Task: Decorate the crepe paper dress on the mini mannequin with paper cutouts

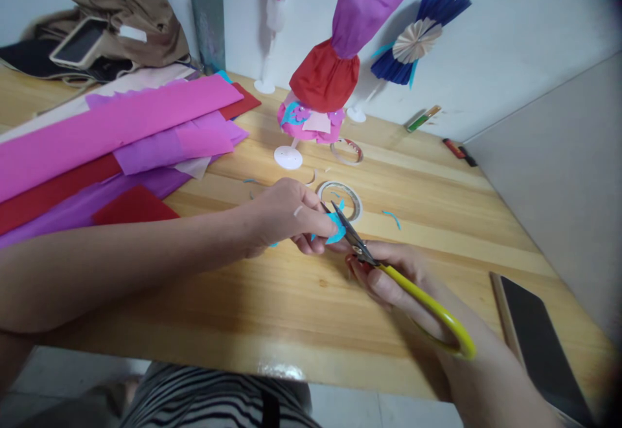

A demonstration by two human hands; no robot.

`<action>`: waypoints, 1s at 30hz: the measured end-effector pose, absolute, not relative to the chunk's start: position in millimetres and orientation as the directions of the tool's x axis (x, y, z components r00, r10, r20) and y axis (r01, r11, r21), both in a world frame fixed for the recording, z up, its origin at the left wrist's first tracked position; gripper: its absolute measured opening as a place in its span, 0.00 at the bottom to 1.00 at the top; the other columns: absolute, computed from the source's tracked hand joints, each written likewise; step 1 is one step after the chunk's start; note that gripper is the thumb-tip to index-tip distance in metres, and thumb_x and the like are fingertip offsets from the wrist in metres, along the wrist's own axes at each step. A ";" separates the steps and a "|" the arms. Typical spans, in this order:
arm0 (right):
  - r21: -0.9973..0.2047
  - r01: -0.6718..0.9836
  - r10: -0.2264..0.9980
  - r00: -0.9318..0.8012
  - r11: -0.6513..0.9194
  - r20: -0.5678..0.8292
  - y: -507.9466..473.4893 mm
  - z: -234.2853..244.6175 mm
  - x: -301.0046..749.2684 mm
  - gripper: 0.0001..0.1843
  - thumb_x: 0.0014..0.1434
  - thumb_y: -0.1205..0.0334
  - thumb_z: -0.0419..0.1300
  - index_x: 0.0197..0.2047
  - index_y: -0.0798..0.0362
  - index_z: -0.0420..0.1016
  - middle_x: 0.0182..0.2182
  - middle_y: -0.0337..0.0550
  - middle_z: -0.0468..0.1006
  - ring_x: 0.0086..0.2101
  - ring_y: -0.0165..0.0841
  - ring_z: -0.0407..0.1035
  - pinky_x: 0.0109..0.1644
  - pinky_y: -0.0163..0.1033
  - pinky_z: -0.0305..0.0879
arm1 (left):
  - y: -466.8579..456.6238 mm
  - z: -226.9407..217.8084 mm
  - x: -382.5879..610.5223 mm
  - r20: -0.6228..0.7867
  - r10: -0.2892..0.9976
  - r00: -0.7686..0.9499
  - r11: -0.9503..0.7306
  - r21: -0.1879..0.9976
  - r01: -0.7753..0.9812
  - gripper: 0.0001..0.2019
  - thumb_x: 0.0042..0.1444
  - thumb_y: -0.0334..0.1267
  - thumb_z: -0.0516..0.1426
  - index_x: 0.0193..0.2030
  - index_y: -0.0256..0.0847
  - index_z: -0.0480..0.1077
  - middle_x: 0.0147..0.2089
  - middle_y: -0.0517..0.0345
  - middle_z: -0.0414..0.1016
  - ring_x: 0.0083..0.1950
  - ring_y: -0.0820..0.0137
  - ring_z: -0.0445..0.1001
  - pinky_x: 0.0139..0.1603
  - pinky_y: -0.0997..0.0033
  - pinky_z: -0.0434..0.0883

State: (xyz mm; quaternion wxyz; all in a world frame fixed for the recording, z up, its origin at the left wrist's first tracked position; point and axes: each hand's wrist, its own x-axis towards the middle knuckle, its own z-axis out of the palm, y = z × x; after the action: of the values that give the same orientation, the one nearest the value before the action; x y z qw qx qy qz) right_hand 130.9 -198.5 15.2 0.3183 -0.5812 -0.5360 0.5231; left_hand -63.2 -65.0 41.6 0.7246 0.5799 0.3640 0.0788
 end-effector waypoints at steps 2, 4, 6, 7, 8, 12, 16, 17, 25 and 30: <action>-0.940 0.282 0.955 -0.166 -0.193 -0.246 -198.3 13.9 132.8 0.33 0.64 0.31 0.64 0.52 0.54 0.84 0.25 0.33 0.59 0.23 0.26 0.49 0.24 0.35 0.46 | -64.8 41.5 -63.6 -0.432 0.534 0.727 0.316 0.899 0.303 0.13 0.51 0.26 0.61 0.16 0.36 0.72 0.20 0.59 0.74 0.23 0.78 0.71 0.26 0.83 0.70; -0.951 0.261 0.951 -0.210 -0.167 -0.225 -198.0 11.7 134.8 0.32 0.65 0.33 0.64 0.54 0.54 0.83 0.25 0.32 0.59 0.23 0.26 0.48 0.23 0.34 0.45 | -64.4 40.5 -63.8 -0.417 0.526 0.741 0.320 0.905 0.282 0.12 0.50 0.28 0.61 0.16 0.37 0.72 0.19 0.60 0.73 0.24 0.77 0.71 0.26 0.83 0.70; -0.954 0.248 0.953 -0.205 -0.171 -0.224 -198.2 9.9 135.8 0.31 0.66 0.34 0.63 0.54 0.54 0.83 0.25 0.32 0.58 0.23 0.25 0.48 0.23 0.34 0.44 | -64.0 38.8 -63.7 -0.402 0.510 0.760 0.326 0.909 0.261 0.11 0.48 0.29 0.62 0.16 0.38 0.72 0.19 0.60 0.73 0.24 0.77 0.71 0.26 0.82 0.70; -0.954 0.244 0.954 -0.198 -0.176 -0.226 -198.5 9.4 135.9 0.30 0.66 0.35 0.64 0.54 0.53 0.83 0.25 0.32 0.58 0.23 0.25 0.48 0.23 0.34 0.44 | -63.8 37.8 -63.5 -0.398 0.506 0.765 0.331 0.909 0.254 0.11 0.48 0.29 0.62 0.17 0.38 0.72 0.19 0.60 0.73 0.24 0.76 0.71 0.26 0.82 0.70; -0.954 0.241 0.954 -0.194 -0.177 -0.226 -198.9 9.1 135.7 0.30 0.66 0.36 0.64 0.54 0.54 0.83 0.25 0.32 0.58 0.23 0.25 0.48 0.22 0.34 0.44 | -63.7 36.8 -63.3 -0.398 0.504 0.766 0.335 0.908 0.252 0.10 0.48 0.29 0.63 0.17 0.38 0.73 0.19 0.60 0.73 0.24 0.76 0.71 0.26 0.81 0.70; -0.954 0.242 0.959 -0.178 -0.176 -0.222 -199.8 9.6 134.0 0.27 0.66 0.37 0.66 0.52 0.53 0.84 0.25 0.32 0.59 0.22 0.24 0.49 0.22 0.34 0.44 | -64.0 34.1 -62.9 -0.419 0.511 0.751 0.362 0.897 0.255 0.08 0.49 0.30 0.63 0.20 0.37 0.75 0.21 0.59 0.74 0.25 0.75 0.72 0.30 0.78 0.72; -0.953 0.244 0.961 -0.165 -0.181 -0.224 -198.4 11.3 132.7 0.28 0.65 0.36 0.66 0.51 0.53 0.84 0.24 0.32 0.59 0.22 0.25 0.48 0.21 0.33 0.45 | -64.2 32.7 -63.8 -0.412 0.504 0.759 0.376 0.896 0.237 0.07 0.50 0.30 0.63 0.22 0.36 0.75 0.22 0.59 0.75 0.26 0.76 0.73 0.33 0.78 0.73; -0.951 0.249 0.960 -0.163 -0.183 -0.227 -197.9 11.8 132.7 0.29 0.65 0.35 0.65 0.51 0.54 0.84 0.24 0.33 0.59 0.22 0.25 0.48 0.21 0.33 0.45 | -64.2 32.1 -64.1 -0.407 0.500 0.764 0.377 0.897 0.231 0.07 0.50 0.30 0.63 0.22 0.36 0.75 0.22 0.59 0.75 0.25 0.76 0.73 0.32 0.78 0.73; -0.953 0.261 0.965 -0.164 -0.156 -0.203 -197.6 10.4 135.8 0.28 0.64 0.36 0.66 0.50 0.53 0.85 0.22 0.34 0.61 0.21 0.25 0.48 0.20 0.34 0.46 | -66.9 30.7 -63.0 -0.378 0.519 0.767 0.377 0.906 0.191 0.08 0.51 0.29 0.64 0.22 0.37 0.73 0.22 0.60 0.75 0.27 0.77 0.74 0.31 0.81 0.72; -0.956 0.253 0.967 -0.164 -0.151 -0.196 -198.0 10.0 138.2 0.25 0.66 0.38 0.65 0.49 0.52 0.85 0.22 0.34 0.62 0.21 0.26 0.48 0.19 0.34 0.45 | -69.4 35.5 -62.5 -0.410 0.533 0.740 0.406 0.891 0.202 0.10 0.53 0.30 0.63 0.22 0.36 0.72 0.24 0.58 0.76 0.26 0.76 0.72 0.34 0.76 0.74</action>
State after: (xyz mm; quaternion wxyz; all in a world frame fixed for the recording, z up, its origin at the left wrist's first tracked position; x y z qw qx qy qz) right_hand 138.2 -198.0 10.0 0.3410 -0.5493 -0.5550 0.5233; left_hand -62.5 -69.4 35.5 0.7648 0.5340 0.3439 0.1084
